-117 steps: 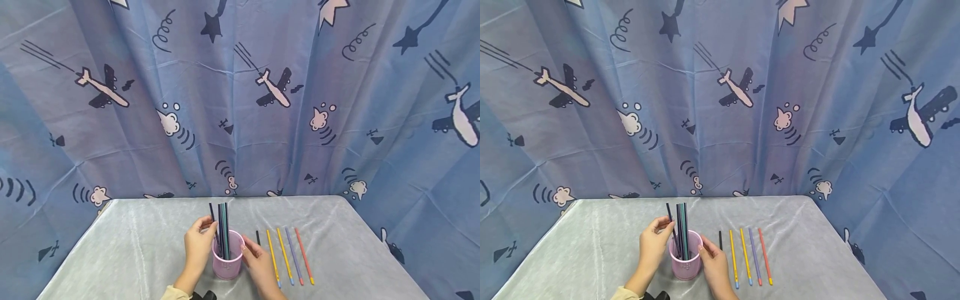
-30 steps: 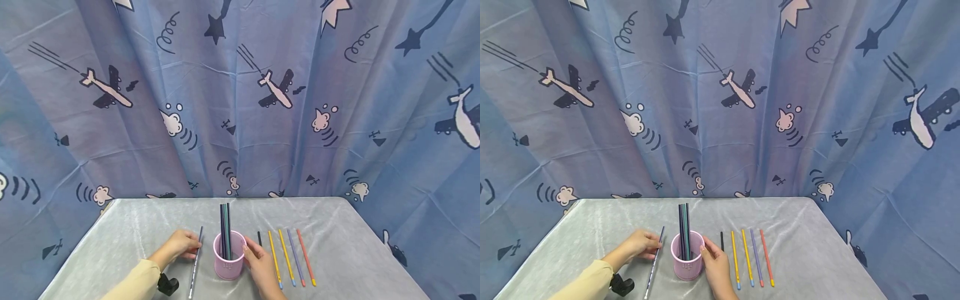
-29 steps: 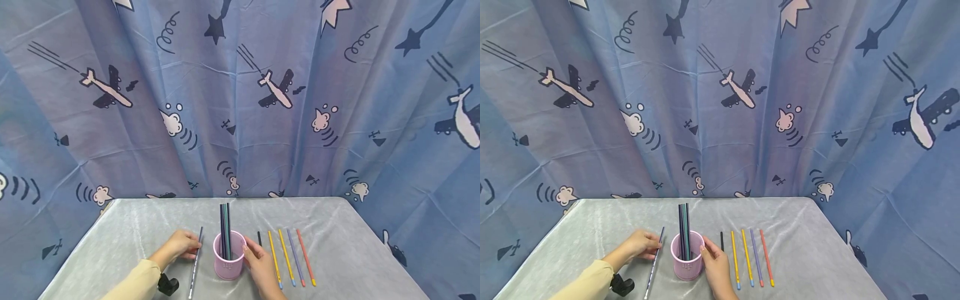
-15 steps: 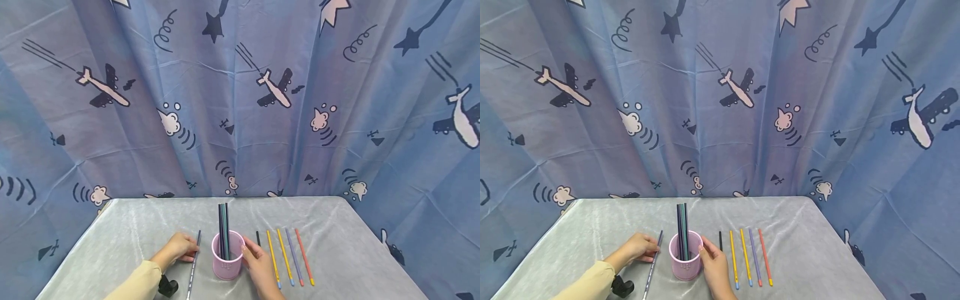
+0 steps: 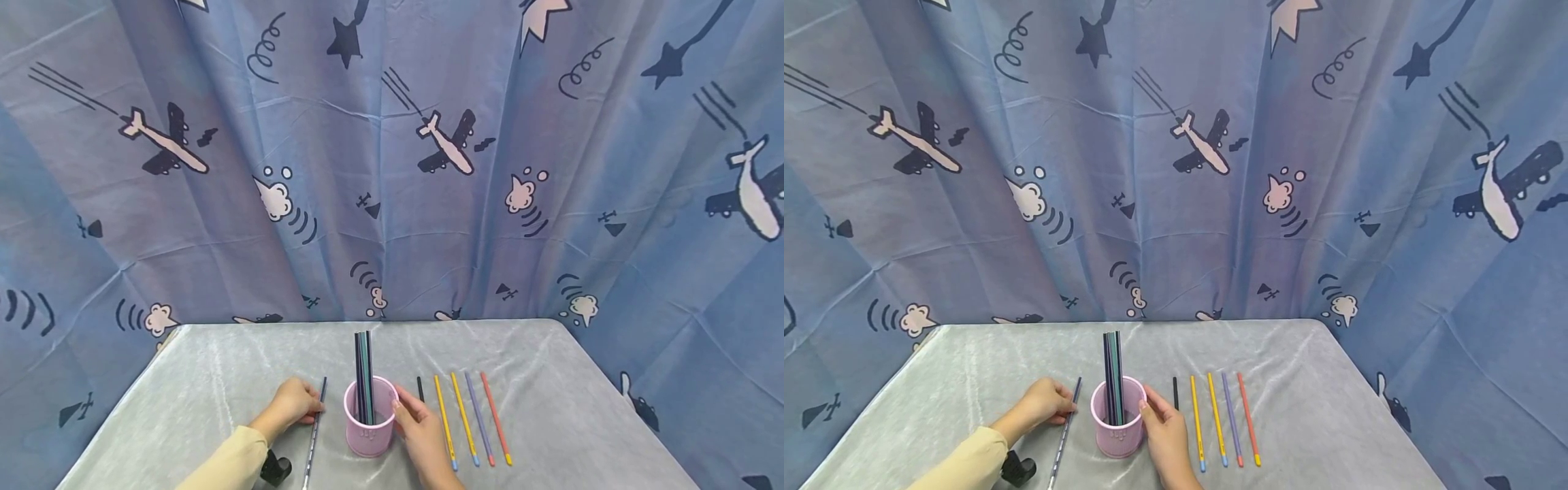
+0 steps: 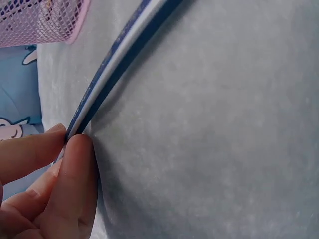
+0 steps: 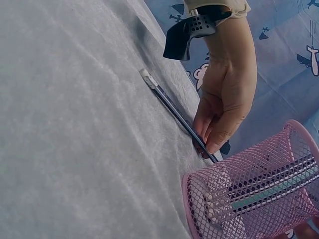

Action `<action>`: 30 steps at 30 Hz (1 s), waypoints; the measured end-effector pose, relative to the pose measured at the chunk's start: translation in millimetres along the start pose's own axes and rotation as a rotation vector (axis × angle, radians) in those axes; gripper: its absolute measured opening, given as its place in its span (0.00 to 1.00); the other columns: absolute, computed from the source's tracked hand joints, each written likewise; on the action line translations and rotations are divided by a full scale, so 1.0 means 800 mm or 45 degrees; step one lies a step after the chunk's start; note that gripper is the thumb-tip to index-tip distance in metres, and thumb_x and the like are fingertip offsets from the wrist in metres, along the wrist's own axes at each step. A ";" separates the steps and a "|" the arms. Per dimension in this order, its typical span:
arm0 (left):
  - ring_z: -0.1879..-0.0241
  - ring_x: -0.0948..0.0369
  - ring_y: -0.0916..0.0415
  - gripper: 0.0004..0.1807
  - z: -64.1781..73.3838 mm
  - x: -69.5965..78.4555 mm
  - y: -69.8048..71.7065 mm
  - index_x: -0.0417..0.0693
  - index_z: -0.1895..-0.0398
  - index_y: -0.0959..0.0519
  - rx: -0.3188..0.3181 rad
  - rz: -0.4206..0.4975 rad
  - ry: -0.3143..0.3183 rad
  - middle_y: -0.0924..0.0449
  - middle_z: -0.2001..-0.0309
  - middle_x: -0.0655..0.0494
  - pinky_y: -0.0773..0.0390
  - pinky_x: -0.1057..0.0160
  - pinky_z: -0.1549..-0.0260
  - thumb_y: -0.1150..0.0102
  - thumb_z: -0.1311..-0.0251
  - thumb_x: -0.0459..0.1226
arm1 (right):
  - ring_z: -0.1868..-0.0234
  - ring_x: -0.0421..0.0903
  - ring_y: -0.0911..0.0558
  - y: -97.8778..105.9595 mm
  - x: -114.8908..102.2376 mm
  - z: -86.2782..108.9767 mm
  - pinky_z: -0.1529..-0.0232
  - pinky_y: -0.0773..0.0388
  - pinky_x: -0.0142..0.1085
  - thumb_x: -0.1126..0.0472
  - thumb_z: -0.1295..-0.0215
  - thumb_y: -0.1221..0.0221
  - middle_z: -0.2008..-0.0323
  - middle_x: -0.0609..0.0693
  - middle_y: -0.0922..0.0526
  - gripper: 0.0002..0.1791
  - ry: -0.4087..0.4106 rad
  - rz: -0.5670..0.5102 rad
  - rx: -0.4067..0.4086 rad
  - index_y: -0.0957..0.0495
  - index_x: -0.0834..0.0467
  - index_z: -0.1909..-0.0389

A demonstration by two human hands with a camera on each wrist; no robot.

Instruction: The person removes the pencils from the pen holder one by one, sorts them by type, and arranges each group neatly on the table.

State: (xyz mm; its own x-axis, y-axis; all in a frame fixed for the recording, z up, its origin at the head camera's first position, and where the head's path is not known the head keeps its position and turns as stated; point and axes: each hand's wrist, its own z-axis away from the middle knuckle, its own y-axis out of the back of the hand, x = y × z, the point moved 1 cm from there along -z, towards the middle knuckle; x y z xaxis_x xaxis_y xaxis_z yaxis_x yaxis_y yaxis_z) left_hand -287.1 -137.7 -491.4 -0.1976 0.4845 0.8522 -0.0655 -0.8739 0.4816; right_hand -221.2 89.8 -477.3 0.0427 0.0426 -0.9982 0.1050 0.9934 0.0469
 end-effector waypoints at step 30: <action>0.63 0.53 0.14 0.10 0.023 0.067 0.004 0.37 0.61 0.14 0.393 0.015 -0.399 0.11 0.64 0.44 0.14 0.61 0.63 0.31 0.45 0.34 | 0.41 0.52 0.20 0.001 -0.001 0.000 0.46 0.16 0.40 0.61 0.27 0.44 0.39 0.68 0.23 0.24 0.012 -0.015 -0.003 0.30 0.70 0.35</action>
State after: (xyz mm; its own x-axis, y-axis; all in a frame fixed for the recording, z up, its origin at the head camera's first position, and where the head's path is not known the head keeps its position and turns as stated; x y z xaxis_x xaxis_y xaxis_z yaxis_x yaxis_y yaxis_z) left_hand -279.9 -114.1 -440.5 0.1124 0.5050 0.8558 0.2400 -0.8495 0.4698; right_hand -220.9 90.3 -476.8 0.0321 0.0318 -0.9990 0.1029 0.9941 0.0350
